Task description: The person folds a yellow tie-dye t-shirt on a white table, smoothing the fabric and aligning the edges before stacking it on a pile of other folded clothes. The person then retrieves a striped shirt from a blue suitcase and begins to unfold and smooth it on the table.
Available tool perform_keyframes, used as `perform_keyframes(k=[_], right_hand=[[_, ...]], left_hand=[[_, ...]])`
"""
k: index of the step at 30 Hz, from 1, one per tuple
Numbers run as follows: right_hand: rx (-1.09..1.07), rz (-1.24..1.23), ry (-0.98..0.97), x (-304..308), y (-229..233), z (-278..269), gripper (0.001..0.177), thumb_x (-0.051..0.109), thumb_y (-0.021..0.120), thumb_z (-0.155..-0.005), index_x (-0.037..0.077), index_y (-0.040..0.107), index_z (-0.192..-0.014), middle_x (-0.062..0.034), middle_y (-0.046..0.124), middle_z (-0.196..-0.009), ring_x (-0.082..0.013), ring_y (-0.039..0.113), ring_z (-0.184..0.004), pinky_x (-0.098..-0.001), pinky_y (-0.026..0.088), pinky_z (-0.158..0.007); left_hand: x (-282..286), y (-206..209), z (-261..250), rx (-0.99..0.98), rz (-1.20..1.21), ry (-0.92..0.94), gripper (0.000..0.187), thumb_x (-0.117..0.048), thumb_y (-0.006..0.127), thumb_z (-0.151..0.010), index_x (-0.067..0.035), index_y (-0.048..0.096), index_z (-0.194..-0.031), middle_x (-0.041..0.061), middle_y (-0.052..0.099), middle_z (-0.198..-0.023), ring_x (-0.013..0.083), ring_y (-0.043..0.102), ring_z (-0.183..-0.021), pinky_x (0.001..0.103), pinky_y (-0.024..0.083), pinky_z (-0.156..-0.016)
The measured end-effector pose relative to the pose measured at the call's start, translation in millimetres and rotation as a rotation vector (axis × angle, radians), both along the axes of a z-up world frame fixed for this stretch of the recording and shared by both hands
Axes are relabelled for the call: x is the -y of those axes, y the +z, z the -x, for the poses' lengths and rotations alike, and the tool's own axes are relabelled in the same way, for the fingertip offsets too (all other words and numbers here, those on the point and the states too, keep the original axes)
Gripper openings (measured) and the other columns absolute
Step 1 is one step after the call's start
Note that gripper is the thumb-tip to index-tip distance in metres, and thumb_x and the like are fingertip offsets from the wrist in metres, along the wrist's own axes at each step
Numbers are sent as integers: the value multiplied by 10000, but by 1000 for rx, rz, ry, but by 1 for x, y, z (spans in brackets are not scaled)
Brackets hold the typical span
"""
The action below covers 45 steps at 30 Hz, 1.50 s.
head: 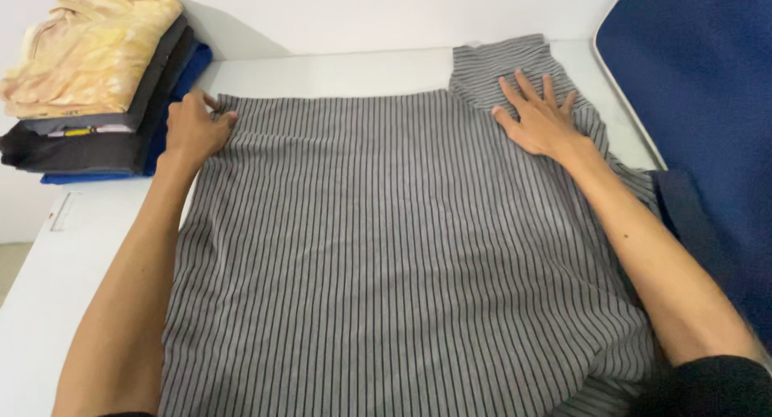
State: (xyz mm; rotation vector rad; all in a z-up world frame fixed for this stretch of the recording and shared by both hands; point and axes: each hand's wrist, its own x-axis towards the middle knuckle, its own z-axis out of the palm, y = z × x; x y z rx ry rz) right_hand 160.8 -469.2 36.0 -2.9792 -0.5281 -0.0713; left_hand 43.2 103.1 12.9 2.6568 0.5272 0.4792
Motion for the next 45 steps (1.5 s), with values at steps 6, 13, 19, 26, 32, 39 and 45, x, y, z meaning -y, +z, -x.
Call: perform_keyframes(k=[6, 13, 19, 26, 32, 39, 45], right_hand=[[-73, -38, -73, -25, -6, -31, 739, 626, 350, -957, 287, 235, -1604, -22, 92, -1710, -405, 4, -1555, -743, -32, -1173], [80, -171, -34, -49, -9, -15, 666, 462, 455, -1020, 126, 390, -1592, -142, 229, -1704, -469, 111, -1554, -747, 23, -1196], [-32, -160, 161, -65, -8, 20, 700, 565, 391, -1000, 179, 339, -1581, -83, 184, -1694, -365, 73, -1565, -693, -13, -1200], [-32, -43, 0, 18, 0, 19, 696, 609, 297, -988, 274, 294, -1598, -47, 148, -1695, -328, 69, -1563, -630, 1, -1229], [38, -170, -54, 76, -10, -1, 649, 529, 418, -1023, 142, 433, -1544, -129, 277, -1668, -418, 197, -1524, -583, 163, -1217], [283, -156, 64, 73, -1, 1, 459, 380, 591, -1012, 56, 696, -1320, -189, 559, -1509, -447, 451, -1395, -544, 354, -1173], [212, -301, 66, 1, 7, -1, 421, 372, 605, -990, 77, 702, -1274, -137, 587, -1478, -390, 435, -1425, -573, 326, -1166]], left_hand=[[-3, -5, 6, 256, -29, 43, 442, -273, 794, -931, -4, 596, -1221, 320, 628, -1145, 508, 608, -1077, 572, 476, -923], [84, 4, 7, 386, -219, -196, 368, -298, 767, -930, -62, 661, -1190, 193, 574, -1292, 410, 471, -1266, 640, 343, -1062], [145, 8, -5, -174, -129, -311, 816, -683, 367, -947, -140, 330, -1555, 116, 216, -1682, 380, 73, -1520, 664, -19, -1164], [78, -5, 24, -65, -165, -193, 778, -627, 359, -969, -142, 374, -1576, 135, 281, -1658, 376, 175, -1534, 624, 49, -1221], [64, -14, 25, 62, -191, -177, 687, -499, 499, -997, -27, 516, -1495, 225, 388, -1602, 448, 245, -1517, 713, 66, -1178], [96, -1, 12, 50, -117, -222, 629, -466, 513, -987, -46, 567, -1452, 188, 402, -1603, 444, 205, -1545, 783, 26, -1151], [111, 1, -5, -61, -88, -195, 678, -527, 472, -968, -95, 491, -1490, 147, 327, -1630, 414, 139, -1531, 774, -43, -1133]])
